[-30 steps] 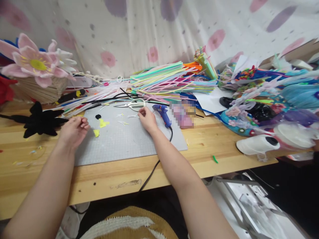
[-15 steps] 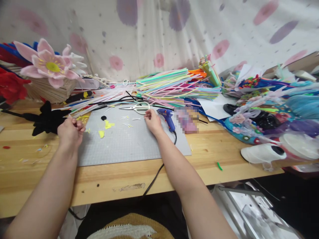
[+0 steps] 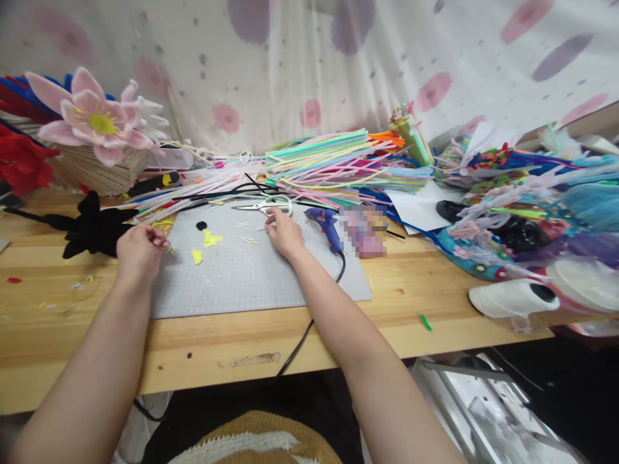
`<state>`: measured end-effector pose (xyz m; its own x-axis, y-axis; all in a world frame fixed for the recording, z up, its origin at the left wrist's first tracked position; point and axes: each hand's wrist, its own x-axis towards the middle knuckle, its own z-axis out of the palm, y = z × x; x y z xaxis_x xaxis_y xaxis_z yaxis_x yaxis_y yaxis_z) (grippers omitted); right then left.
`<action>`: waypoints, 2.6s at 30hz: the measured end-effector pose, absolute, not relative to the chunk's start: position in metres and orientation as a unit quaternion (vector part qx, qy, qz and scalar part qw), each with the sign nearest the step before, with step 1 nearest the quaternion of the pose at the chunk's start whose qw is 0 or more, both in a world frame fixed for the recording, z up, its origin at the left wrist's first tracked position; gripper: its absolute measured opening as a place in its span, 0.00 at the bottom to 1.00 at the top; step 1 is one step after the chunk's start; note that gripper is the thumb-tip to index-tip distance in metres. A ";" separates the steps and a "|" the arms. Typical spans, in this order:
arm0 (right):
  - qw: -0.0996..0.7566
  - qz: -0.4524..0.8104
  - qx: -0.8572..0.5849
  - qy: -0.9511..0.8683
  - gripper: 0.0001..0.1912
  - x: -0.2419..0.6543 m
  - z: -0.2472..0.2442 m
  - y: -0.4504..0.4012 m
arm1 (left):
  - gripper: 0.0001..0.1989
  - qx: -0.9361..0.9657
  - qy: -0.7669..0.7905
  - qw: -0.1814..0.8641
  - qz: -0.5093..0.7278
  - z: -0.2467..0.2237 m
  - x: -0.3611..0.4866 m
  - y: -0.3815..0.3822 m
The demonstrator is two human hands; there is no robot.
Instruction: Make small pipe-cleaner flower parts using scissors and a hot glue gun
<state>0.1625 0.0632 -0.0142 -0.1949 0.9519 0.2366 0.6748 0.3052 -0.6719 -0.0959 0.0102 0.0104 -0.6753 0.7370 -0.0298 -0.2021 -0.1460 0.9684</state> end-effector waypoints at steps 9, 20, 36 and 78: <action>0.241 0.192 -0.544 -0.780 0.17 0.146 0.001 0.072 | 0.15 0.287 0.620 0.253 0.685 0.007 -0.106 0.007; 0.435 0.349 -0.526 -0.643 0.10 0.153 -0.024 0.075 | 0.16 0.480 0.667 0.028 0.570 0.003 -0.101 -0.001; 0.476 0.466 -0.481 -0.570 0.11 0.152 -0.026 0.073 | 0.22 0.671 0.654 0.166 0.306 0.014 0.023 0.044; 0.575 0.496 -0.431 -0.487 0.17 0.159 -0.021 0.077 | 0.17 0.581 0.696 0.225 0.359 0.001 0.041 0.051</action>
